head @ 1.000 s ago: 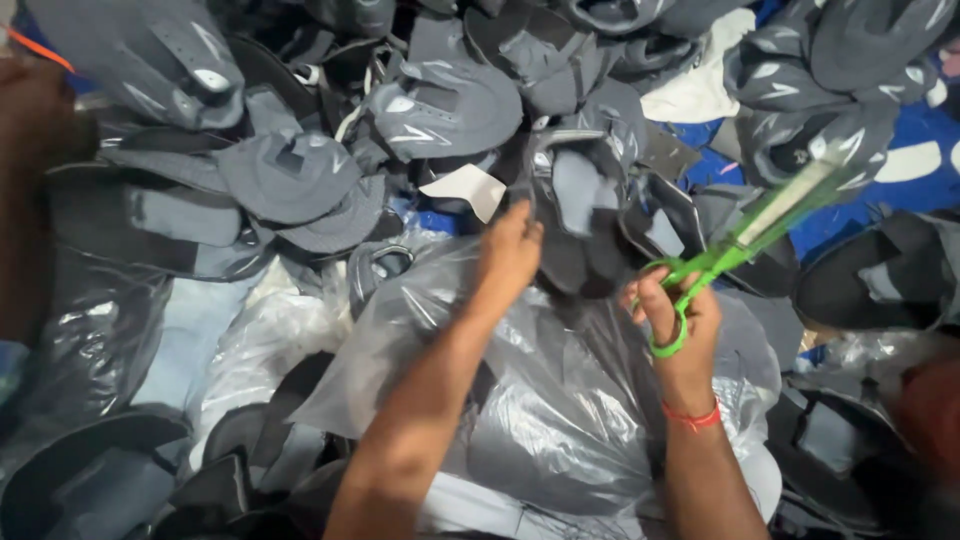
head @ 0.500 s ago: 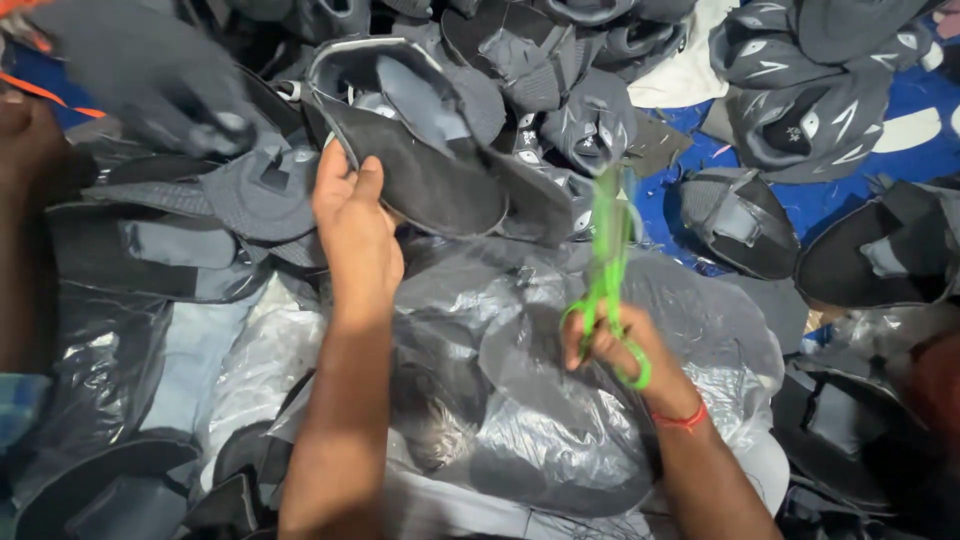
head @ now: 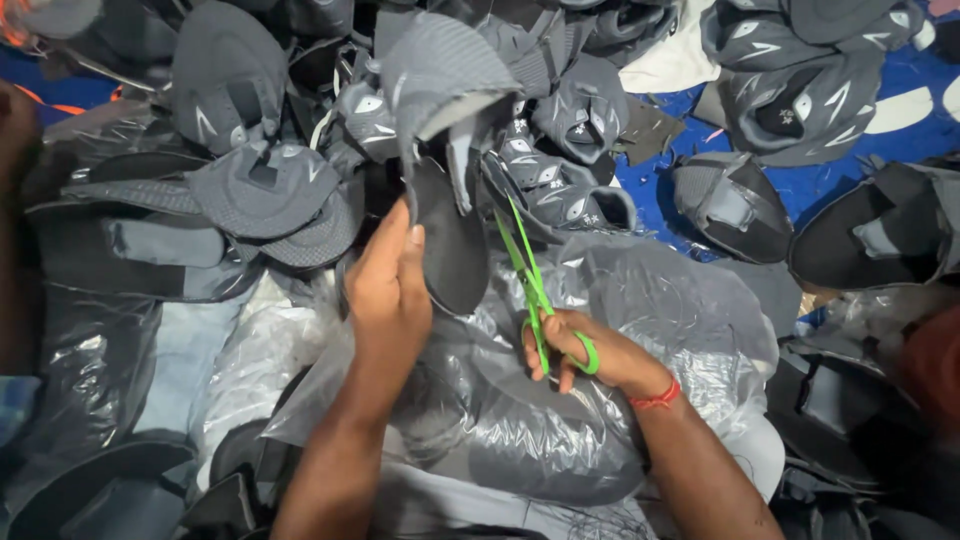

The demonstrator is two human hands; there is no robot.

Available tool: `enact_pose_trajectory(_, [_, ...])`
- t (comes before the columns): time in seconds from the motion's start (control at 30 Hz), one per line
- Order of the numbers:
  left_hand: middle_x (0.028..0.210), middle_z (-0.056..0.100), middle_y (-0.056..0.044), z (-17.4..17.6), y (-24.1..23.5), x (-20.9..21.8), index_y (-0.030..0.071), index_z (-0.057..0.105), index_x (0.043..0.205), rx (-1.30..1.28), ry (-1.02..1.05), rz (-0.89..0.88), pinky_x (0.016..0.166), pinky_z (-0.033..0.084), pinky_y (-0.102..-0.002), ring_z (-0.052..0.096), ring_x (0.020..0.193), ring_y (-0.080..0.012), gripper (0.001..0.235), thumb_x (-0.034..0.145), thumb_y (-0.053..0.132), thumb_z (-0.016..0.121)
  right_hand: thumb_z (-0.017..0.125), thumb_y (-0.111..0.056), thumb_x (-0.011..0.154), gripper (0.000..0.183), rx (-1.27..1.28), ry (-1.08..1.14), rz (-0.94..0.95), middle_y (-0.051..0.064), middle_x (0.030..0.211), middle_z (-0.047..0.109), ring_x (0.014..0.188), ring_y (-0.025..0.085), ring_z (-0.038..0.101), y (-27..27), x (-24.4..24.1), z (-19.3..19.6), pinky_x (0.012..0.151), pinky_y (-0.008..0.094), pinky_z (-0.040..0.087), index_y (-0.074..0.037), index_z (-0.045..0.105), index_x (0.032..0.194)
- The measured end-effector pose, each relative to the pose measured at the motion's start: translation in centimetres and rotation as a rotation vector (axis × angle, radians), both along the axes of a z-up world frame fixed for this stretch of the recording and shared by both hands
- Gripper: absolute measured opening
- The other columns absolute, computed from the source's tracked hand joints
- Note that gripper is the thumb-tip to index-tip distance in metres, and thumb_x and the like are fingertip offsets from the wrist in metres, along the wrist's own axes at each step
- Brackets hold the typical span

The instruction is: The person trims excess material and threads from shoe uppers using scissors.

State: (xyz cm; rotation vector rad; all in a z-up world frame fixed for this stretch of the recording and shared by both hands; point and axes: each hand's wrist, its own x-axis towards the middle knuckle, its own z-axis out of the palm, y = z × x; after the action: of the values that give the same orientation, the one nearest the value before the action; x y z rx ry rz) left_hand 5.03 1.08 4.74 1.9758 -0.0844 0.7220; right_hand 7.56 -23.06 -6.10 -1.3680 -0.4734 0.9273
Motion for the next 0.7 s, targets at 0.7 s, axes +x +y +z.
enact_pose_trajectory(0.7, [0.130,0.065,-0.012,-9.1,6.5,3.3,0.001,0.053,0.136,-1.356,-0.048,-0.275,0.104,0.054,-0.039,0.067,0.117,-0.0244,0.037,0.099,-0.006,0.052,0.033,-0.092,0.084,0.099,0.190,0.154,0.237,0.013,0.093,0.066,0.086,0.019,0.074,0.2,-0.6,-1.0,0.051,0.029,0.060,0.002,0.062,0.099])
